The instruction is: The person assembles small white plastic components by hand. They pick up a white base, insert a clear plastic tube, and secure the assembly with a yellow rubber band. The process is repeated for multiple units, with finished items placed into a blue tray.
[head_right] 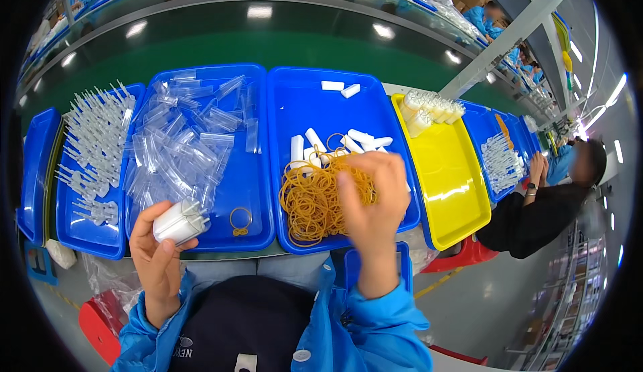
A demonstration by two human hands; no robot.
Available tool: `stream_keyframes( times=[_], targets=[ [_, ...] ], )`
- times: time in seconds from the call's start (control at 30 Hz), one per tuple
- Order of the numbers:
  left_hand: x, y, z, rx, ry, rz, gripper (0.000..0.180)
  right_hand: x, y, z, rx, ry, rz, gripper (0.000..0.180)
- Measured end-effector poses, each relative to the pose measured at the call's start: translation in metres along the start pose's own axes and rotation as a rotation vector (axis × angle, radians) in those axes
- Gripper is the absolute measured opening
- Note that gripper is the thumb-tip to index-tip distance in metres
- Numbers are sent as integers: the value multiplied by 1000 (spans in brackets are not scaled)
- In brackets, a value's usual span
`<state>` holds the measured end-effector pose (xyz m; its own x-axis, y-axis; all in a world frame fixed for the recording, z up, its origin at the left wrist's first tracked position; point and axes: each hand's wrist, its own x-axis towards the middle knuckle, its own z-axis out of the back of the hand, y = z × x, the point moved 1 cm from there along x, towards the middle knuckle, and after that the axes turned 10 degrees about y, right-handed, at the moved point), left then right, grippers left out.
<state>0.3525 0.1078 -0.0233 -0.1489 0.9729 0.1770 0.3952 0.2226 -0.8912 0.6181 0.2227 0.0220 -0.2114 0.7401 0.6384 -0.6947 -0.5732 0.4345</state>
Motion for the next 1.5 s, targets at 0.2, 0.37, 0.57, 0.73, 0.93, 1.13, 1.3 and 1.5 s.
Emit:
stream_keyframes(
  times=[0.2, 0.37, 0.57, 0.73, 0.93, 1.13, 1.3, 1.5],
  targets=[
    [7, -2, -8, 36, -9, 26, 53, 35, -47, -15, 65, 237, -103, 7],
    [9, -4, -6, 103, -1, 20, 52, 50, -35, -19, -35, 413, 59, 9],
    [11, -1, -7, 113, 33, 23, 51, 25, -12, -42, -62, 567, 175, 11],
    [12, 0, -9, 90, 63, 16, 48, 22, -6, -40, -114, 512, 196, 8],
    [7, 2, -4, 108, 111, 13, 46, 19, -13, -40, 49, 407, 70, 6],
    [9, 0, -7, 114, 88, 30, 47, 14, -28, -23, 540, 158, -319, 6],
    [8, -3, -11, 51, 108, 24, 46, 13, -26, -14, 1170, 138, -512, 20],
    [8, 1, -14, -41, 150, 75, 45, 2, 3, -3, 1366, 259, -445, 37]
  ],
)
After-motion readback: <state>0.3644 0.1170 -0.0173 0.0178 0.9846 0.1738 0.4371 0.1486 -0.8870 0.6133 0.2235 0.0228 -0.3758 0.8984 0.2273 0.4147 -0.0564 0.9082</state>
